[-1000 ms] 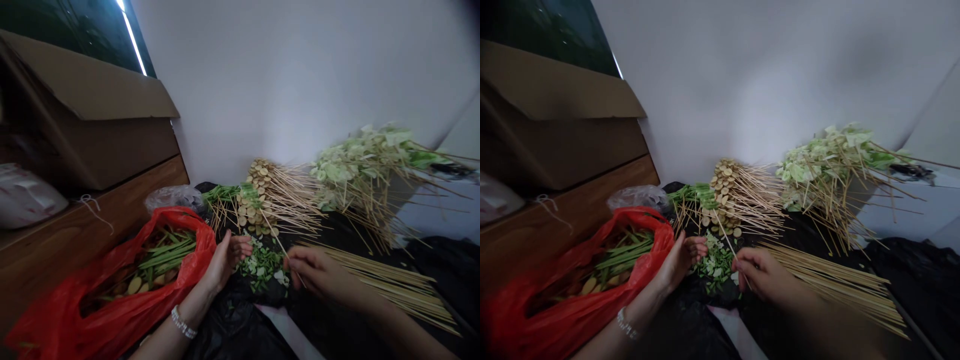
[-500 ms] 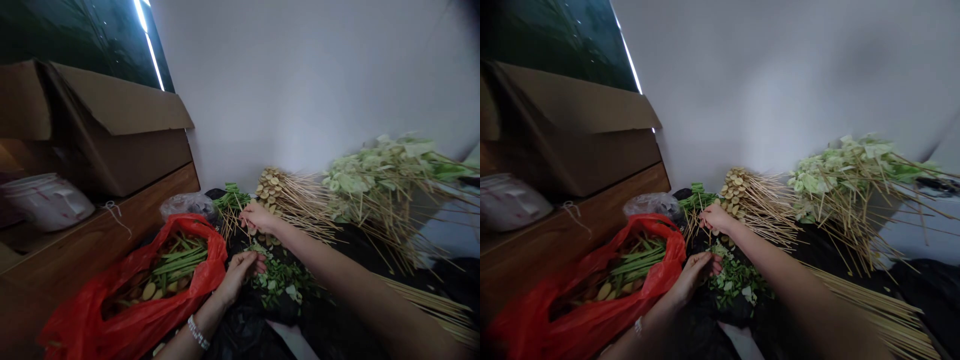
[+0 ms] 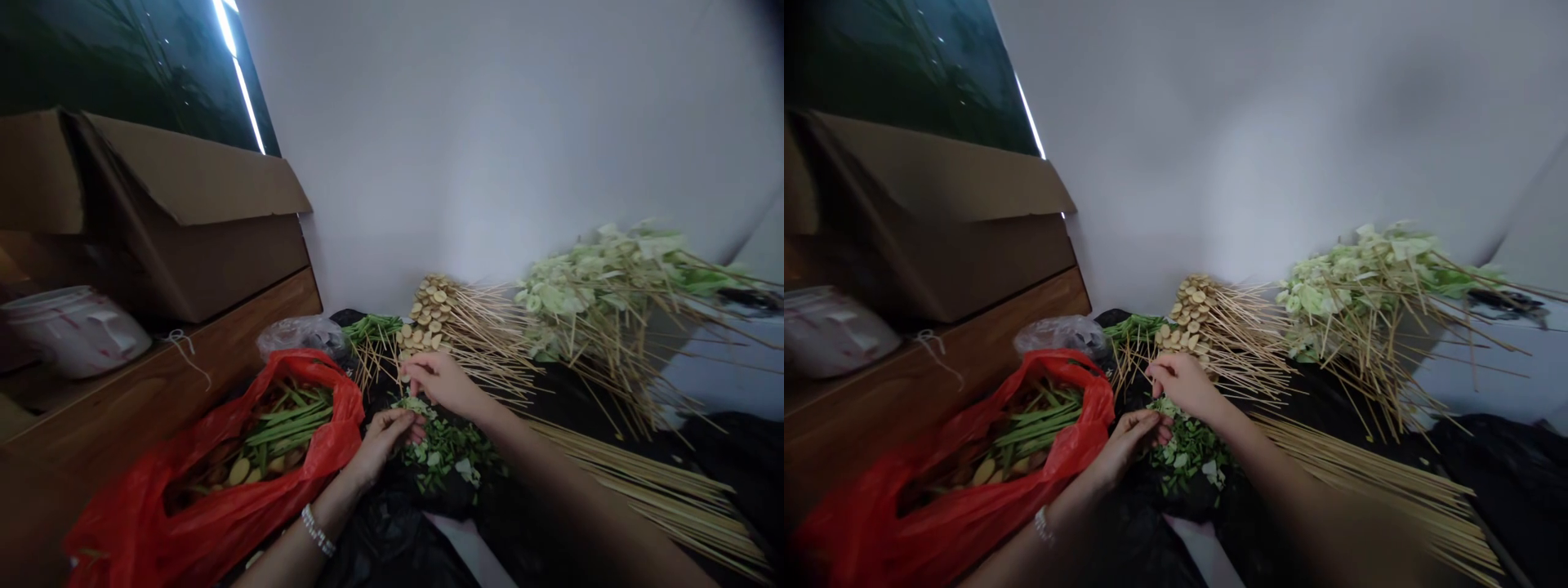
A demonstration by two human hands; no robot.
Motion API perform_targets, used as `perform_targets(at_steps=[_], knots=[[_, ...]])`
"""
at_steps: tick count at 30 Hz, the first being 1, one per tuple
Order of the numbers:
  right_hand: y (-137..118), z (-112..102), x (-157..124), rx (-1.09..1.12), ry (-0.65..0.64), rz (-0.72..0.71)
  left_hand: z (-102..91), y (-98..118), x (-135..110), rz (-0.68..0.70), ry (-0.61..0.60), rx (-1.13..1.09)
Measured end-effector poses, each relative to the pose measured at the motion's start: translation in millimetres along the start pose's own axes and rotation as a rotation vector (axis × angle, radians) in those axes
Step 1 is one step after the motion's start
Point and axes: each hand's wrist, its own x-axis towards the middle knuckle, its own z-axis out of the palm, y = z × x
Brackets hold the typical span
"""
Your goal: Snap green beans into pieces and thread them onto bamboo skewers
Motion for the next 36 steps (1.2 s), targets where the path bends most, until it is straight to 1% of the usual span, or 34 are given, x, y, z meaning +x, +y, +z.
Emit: perform_targets(at_steps=[3,5,7,9,10,12,13,14,16,17,18,19,20,22,24,26,27,30,33,36], knots=[[-2.3,4.8,-30.9,0.02,-0.147,-0.068,4.5,10.0,-3.4,0.031,-0.05,0.095],[-1.0,7.5,-37.8,0.0,-0.188,-0.093,9.8,24.6,-9.1,0.038,-0.152,0.182],[2.0,9.3,-34.5,0.0,-0.159,-0.083,15.6,46.9,-18.7,-0.016,-0.31,0.276],[4.4,13.7,-25.9,0.008,-0.11,-0.064,19.4,75.6,-31.8,-0.12,-0.535,0.367],[4.8,18.6,-21.6,-0.004,-0.091,-0.076,19.8,91.5,-39.1,-0.162,-0.651,0.39],[2.3,35.7,-16.2,-0.101,-0.068,-0.175,15.7,122.9,-52.7,-0.207,-0.811,0.386],[-0.5,47.9,-15.8,-0.176,-0.068,-0.256,10.9,137.1,-58.1,-0.203,-0.807,0.358],[-4.3,62.1,-16.9,-0.265,-0.106,-0.326,4.2,149.3,-61.9,-0.171,-0.765,0.327],[-12.9,92.3,-21.8,-0.495,-0.15,-0.467,-14.6,165.0,-64.2,-0.038,-0.589,0.298],[-16.6,106.2,-24.5,-0.527,-0.144,-0.48,-25.9,167.9,-62.7,0.026,-0.494,0.319],[-19.3,118.1,-26.8,-0.549,-0.169,-0.518,-38.1,167.2,-60.0,0.056,-0.411,0.374],[-20.5,127.2,-28.5,-0.619,-0.209,-0.584,-50.8,163.2,-56.4,0.069,-0.341,0.455],[-20.1,133.1,-29.5,-0.683,-0.241,-0.605,-63.4,156.5,-52.6,0.083,-0.276,0.547],[-15.1,136.0,-30.4,-0.818,-0.308,-0.59,-87.8,137.4,-46.1,0.103,-0.17,0.745],[-7.2,130.3,-31.8,-0.905,-0.346,-0.542,-109.2,116.2,-43.2,0.112,-0.102,0.922],[0.1,121.3,-35.4,-0.938,-0.353,-0.525,-126.7,97.8,-43.3,0.143,-0.085,1.136],[3.0,117.1,-38.1,-0.94,-0.344,-0.52,-133.8,90.6,-43.7,0.166,-0.097,1.258],[9.0,108.9,-46.5,-0.929,-0.311,-0.499,-149.5,77.3,-41.9,0.189,-0.135,1.526],[13.4,107.0,-51.3,-0.907,-0.309,-0.481,-159.1,72.8,-33.4,0.195,-0.128,1.626],[16.6,107.4,-52.0,-0.895,-0.298,-0.459,-166.0,72.6,-22.6,0.14,-0.188,1.629]])
